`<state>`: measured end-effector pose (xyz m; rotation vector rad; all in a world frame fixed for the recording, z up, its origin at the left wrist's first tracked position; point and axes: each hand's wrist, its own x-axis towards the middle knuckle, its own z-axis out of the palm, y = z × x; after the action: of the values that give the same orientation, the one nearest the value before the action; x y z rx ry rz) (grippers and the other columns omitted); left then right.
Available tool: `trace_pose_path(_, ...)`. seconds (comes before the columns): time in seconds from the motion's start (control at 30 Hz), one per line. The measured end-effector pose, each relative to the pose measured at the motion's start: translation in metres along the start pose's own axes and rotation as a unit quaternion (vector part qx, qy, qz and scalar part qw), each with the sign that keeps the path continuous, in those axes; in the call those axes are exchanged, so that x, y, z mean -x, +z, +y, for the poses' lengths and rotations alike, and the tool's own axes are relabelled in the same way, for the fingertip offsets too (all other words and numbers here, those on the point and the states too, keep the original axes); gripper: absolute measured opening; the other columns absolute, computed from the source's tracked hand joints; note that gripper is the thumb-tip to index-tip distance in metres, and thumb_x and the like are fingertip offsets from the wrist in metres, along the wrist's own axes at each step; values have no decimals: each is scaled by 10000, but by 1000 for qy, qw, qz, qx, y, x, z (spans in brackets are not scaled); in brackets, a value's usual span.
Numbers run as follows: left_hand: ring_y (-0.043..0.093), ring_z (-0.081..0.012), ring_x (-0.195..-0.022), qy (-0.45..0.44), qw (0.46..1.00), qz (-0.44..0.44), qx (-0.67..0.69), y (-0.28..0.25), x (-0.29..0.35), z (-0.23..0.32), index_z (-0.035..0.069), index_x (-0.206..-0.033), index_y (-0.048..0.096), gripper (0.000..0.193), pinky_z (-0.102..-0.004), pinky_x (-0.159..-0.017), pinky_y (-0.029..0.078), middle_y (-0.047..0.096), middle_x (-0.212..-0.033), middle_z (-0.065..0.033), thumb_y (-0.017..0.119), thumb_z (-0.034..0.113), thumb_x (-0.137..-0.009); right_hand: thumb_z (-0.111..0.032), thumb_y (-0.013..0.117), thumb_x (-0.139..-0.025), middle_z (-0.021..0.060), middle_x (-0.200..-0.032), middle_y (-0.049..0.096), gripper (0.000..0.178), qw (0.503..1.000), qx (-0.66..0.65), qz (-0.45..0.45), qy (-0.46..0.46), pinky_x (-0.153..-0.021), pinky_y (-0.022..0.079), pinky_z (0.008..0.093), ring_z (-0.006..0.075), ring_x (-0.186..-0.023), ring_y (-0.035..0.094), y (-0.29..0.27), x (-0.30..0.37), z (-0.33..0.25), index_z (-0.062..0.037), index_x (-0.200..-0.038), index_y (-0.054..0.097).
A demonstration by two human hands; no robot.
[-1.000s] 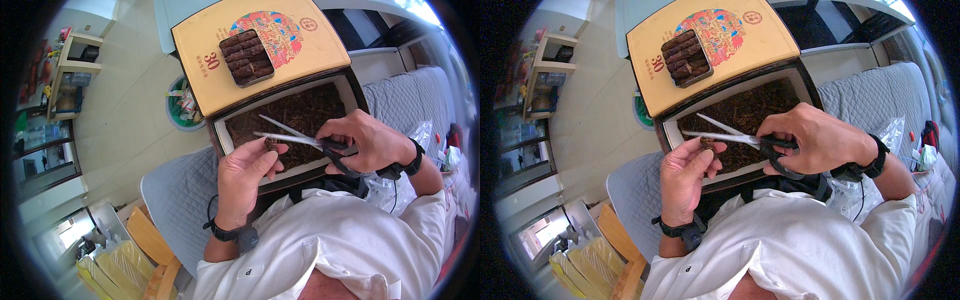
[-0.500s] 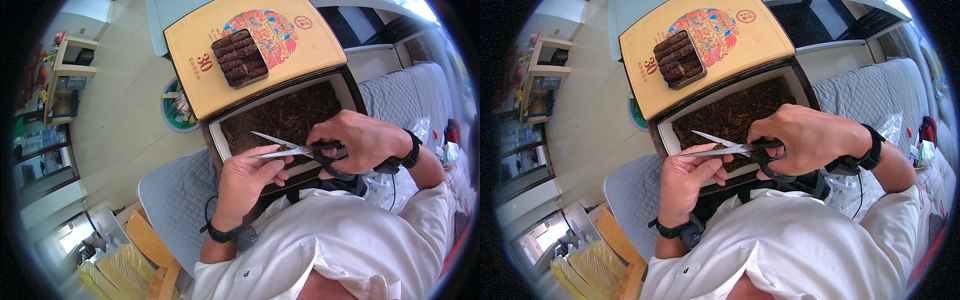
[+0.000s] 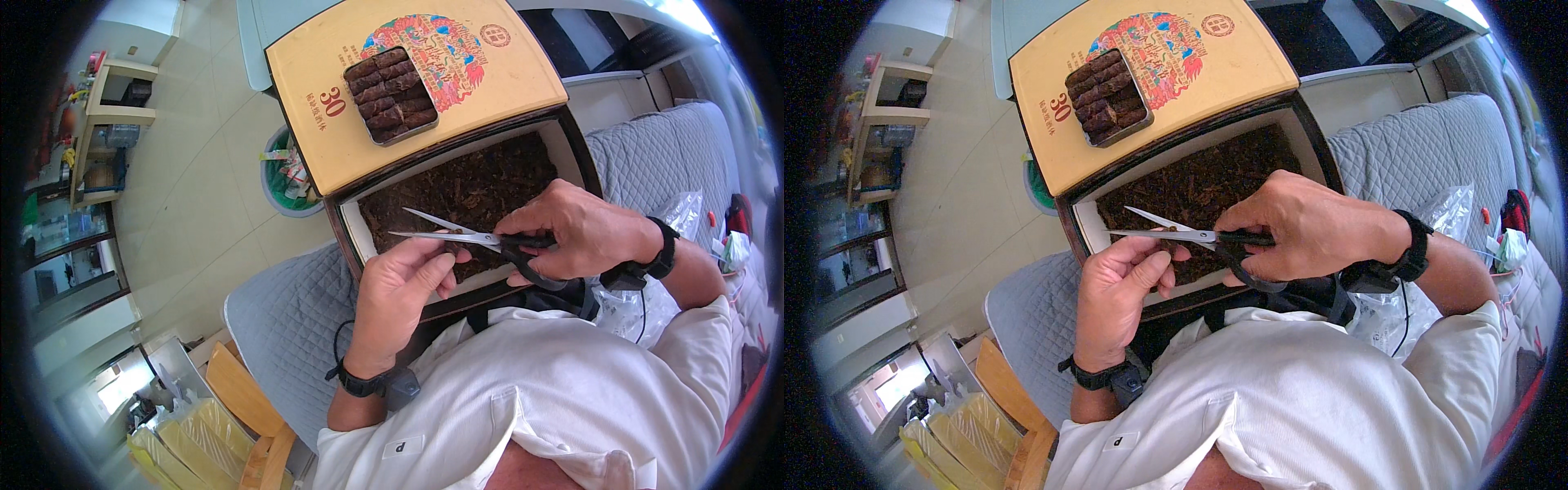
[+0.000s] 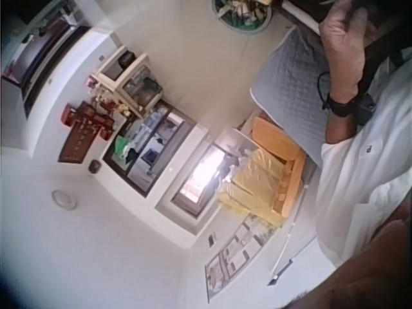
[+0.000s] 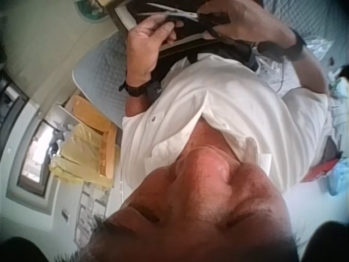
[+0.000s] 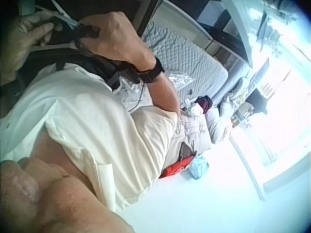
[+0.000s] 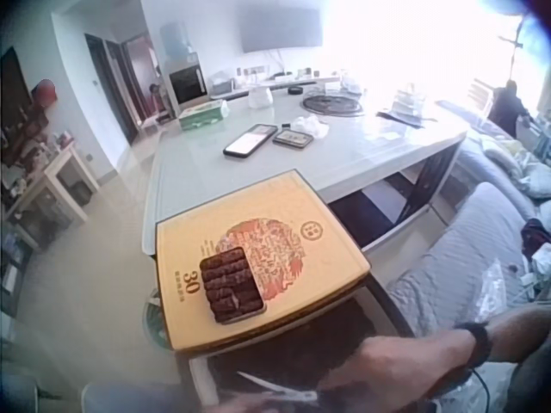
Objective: The person trims the ends of small cigar-like rods using scissors and places them into a compartmented tray. They repeatedly pick up rods, cut the ends, and arrange the trimmed pieces in the tray.
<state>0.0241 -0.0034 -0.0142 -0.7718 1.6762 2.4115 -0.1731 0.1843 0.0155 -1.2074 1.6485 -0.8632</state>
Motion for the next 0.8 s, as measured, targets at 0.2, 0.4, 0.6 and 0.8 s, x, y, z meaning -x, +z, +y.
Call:
trace_pose_path(0.2,612,-121,-767,-5,999,23,37,1,1,-3,-44,-1264,624,279,-271,-683,519,724,-1066,-176,622,44,-1000,-188,792,-820,133,-604,579,320,998,-15,-23,48,-510,441,359,215,-512,532,-3,0,-6,31,-1041,716)
trace_pose_path(0.4,627,-121,-792,9,998,13,64,0,1,0,-52,-1245,640,261,-268,-708,539,733,-1057,-141,619,38,-1001,-252,791,-809,170,-692,637,404,999,-11,-20,24,-566,494,392,292,-590,618,-3,3,-3,43,-1064,683)
trace_pose_path(0.6,652,-135,-798,-13,998,11,66,-1,3,-2,-46,-1256,632,273,-276,-709,554,737,-1069,-162,628,4,-988,-288,774,-802,187,-735,665,436,999,16,-46,12,-607,529,409,349,-656,669,-3,1,-3,51,-1055,669)
trace_pose_path(0.8,645,-126,-788,-20,999,-16,35,3,4,3,-61,-1276,634,300,-260,-700,553,740,-1060,-149,642,12,-984,-294,788,-793,185,-771,678,463,998,53,-44,-13,-615,542,401,347,-677,681,0,0,0,49,-1078,666)
